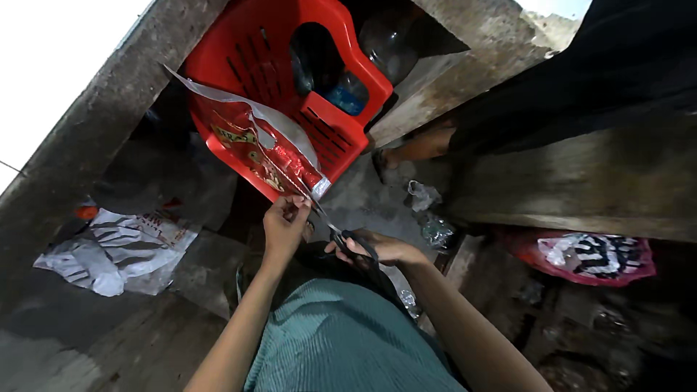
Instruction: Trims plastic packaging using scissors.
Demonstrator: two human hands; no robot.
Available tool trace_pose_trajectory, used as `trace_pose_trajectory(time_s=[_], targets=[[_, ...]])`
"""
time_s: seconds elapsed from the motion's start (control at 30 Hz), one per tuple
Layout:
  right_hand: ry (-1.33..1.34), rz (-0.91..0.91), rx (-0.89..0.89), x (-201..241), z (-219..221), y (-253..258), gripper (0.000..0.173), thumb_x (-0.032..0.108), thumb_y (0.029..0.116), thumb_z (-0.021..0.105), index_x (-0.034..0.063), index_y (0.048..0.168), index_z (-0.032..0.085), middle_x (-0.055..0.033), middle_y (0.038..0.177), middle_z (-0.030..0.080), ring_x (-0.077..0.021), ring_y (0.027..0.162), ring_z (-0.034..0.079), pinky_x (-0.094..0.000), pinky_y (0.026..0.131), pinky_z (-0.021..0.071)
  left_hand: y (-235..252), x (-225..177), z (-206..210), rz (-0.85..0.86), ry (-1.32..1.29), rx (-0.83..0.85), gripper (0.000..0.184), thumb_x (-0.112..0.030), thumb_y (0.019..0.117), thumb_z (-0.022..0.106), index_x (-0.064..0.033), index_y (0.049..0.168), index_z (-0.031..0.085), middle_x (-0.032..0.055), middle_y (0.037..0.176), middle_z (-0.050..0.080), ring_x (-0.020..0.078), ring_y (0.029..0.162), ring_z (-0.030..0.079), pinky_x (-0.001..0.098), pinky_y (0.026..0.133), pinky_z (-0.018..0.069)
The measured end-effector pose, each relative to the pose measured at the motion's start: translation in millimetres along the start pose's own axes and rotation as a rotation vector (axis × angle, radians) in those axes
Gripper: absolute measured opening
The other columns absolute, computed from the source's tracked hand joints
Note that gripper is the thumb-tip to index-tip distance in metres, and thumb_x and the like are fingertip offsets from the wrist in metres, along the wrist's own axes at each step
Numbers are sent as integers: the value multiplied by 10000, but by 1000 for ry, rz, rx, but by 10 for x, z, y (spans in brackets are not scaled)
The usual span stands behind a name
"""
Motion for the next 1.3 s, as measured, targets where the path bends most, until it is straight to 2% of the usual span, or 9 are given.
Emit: trace_pose_trajectory(time_s=[0.1,0.33,0.47,0.67,0.93,1.1,1.2,1.27,1.3], targets=[[-18,-8,57,-17,-78,26,938,929,756,491,122,1203,659,97,770,621,18,579,544,-141,514,454,82,-9,60,45,55,-42,106,-150,926,734,-52,965,723,7,852,700,37,765,651,214,710,540],[44,-97,166,-193,-177,125,972,943,765,430,120,1235,649,83,816,645,8,600,558,-146,507,447,143,-75,88,-23,190,-36,111,-156,944,721,-64,882,732,8,773,690,56,661,614,253,637,510],[12,-84,113,-123,-82,145,991,957,758,402,119,1229,641,85,833,655,7,631,587,-149,513,463,134,-21,53,-21,35,2,93,-97,979,647,-46,918,696,-10,774,667,14,678,600,199,654,503],[149,-57,99,-31,-23,231,858,883,803,506,140,1209,646,88,851,651,-4,686,616,-153,551,499,46,41,85,-65,-81,8,98,-44,984,603,-32,921,677,1,816,659,25,722,610,201,683,514],[199,-57,59,-46,23,278,781,866,766,581,179,1137,602,71,934,672,-26,723,641,-172,567,521,14,0,144,-24,-79,-40,150,-70,990,555,-59,879,656,-23,774,620,22,706,579,202,663,482],[252,-106,62,-99,62,315,700,848,796,561,198,1053,598,81,870,658,-15,695,626,-153,549,499,-10,23,148,17,-76,-60,152,-67,982,540,-60,879,652,-26,779,601,19,717,569,194,669,470],[315,-154,72,-169,57,341,661,818,816,574,180,985,611,74,793,646,-17,661,617,-150,562,496,-103,-19,99,25,-64,-14,154,-106,1006,527,-90,895,633,-15,801,593,32,655,544,187,593,457],[266,-179,86,-195,26,346,734,842,817,544,149,1033,654,86,759,636,-10,649,608,-151,572,493,-129,-1,47,9,-70,2,186,-127,1034,519,-90,899,641,-24,780,593,19,620,523,168,560,438],[207,-185,95,-202,3,329,806,869,809,513,133,1095,675,90,766,644,-7,660,614,-155,581,503,-121,45,-7,2,-71,-3,221,-132,1043,502,-68,898,657,-31,787,609,11,662,541,176,613,457]])
Point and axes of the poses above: each hand's wrist, its own y-axis towards the middle knuckle, its own z-axis out of the palm, x = y × z, the point moved 2 cm from there along y, towards the middle knuckle
